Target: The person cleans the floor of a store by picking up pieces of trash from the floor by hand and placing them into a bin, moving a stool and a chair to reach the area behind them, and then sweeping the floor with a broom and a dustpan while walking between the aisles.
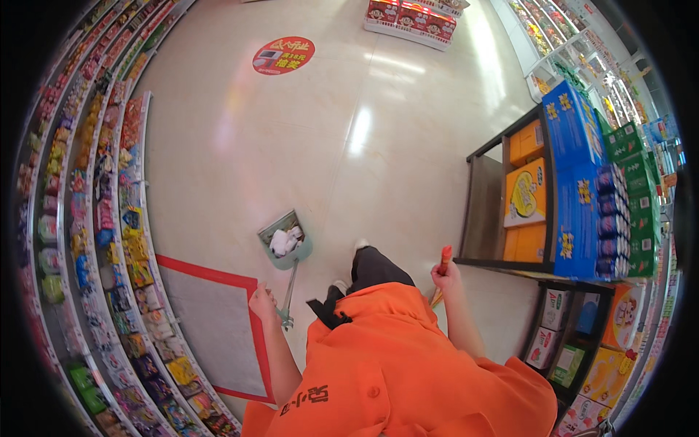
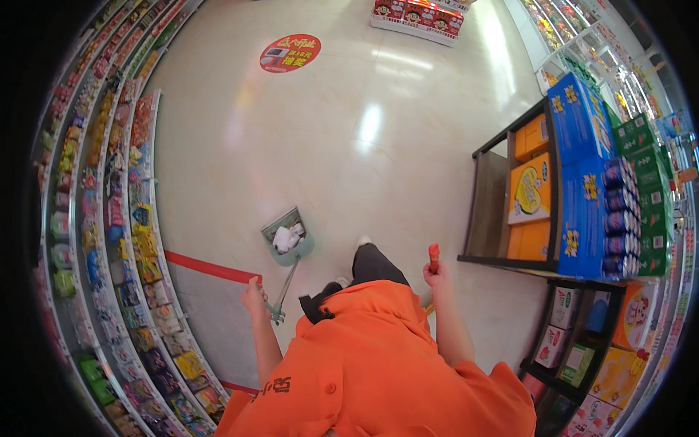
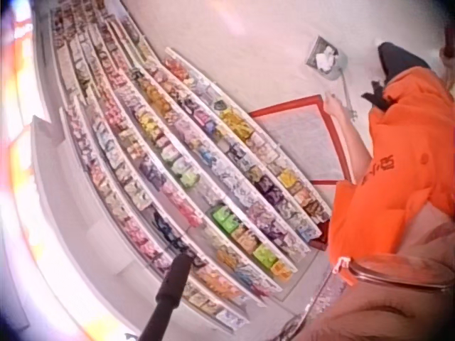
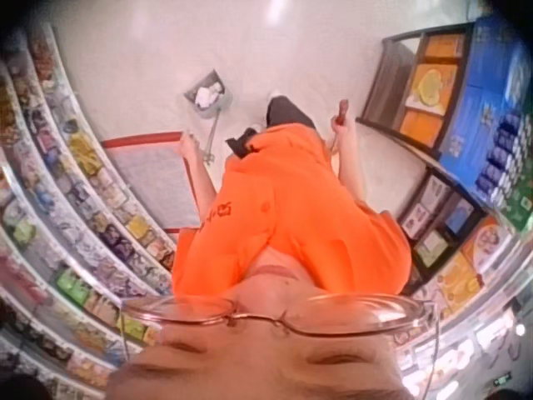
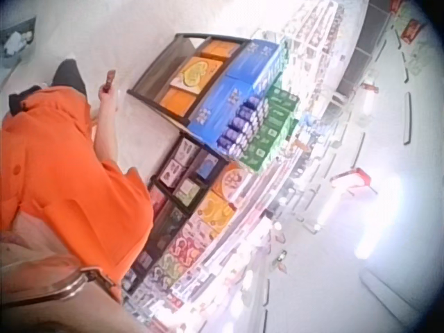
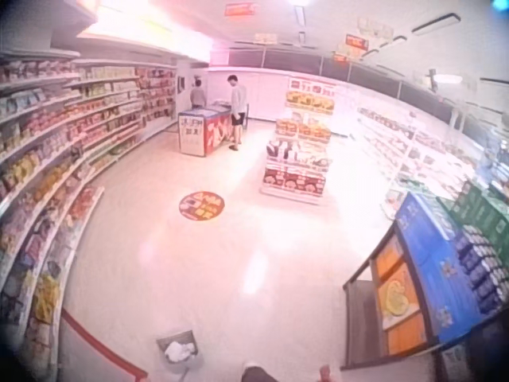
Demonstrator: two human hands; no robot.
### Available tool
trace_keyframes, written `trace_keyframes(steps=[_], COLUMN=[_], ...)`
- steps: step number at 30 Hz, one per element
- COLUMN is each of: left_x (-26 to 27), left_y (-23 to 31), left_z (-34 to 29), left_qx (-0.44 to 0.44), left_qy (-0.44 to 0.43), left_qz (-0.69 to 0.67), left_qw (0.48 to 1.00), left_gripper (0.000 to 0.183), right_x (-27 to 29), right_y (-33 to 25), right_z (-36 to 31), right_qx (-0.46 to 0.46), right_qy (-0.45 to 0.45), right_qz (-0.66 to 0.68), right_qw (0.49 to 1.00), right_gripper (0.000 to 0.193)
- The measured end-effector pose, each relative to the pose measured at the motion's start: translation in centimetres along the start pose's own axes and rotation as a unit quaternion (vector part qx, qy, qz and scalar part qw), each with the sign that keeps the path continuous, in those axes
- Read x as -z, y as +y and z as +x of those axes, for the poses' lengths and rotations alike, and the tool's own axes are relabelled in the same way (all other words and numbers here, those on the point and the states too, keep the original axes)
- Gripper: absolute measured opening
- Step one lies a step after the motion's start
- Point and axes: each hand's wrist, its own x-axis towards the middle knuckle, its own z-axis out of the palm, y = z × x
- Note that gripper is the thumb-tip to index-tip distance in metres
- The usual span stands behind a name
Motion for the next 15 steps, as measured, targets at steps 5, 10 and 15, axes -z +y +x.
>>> trace_keyframes(steps=[5, 10, 15], left_x=[-11.9, -25.4, -38.9], left_y=[10.0, 18.4, 25.2], left_z=[2.3, 3.4, 4.0], left_qx=[-0.033, -0.044, -0.094], left_qy=[-0.071, -0.128, -0.279], left_qz=[0.004, 0.000, 0.066], left_qw=[0.997, 0.991, 0.953], left_gripper=[0.019, 0.016, 0.018], right_x=[-11.3, -26.5, -37.8], right_y=[-0.2, 0.4, -2.7], right_z=[1.3, -0.2, 3.9], right_qx=[0.015, 0.032, 0.028], right_qy=[-0.028, -0.118, -0.210], right_qz=[-0.045, -0.086, -0.112], right_qw=[0.999, 0.989, 0.971], right_gripper=[0.016, 0.015, 0.014])
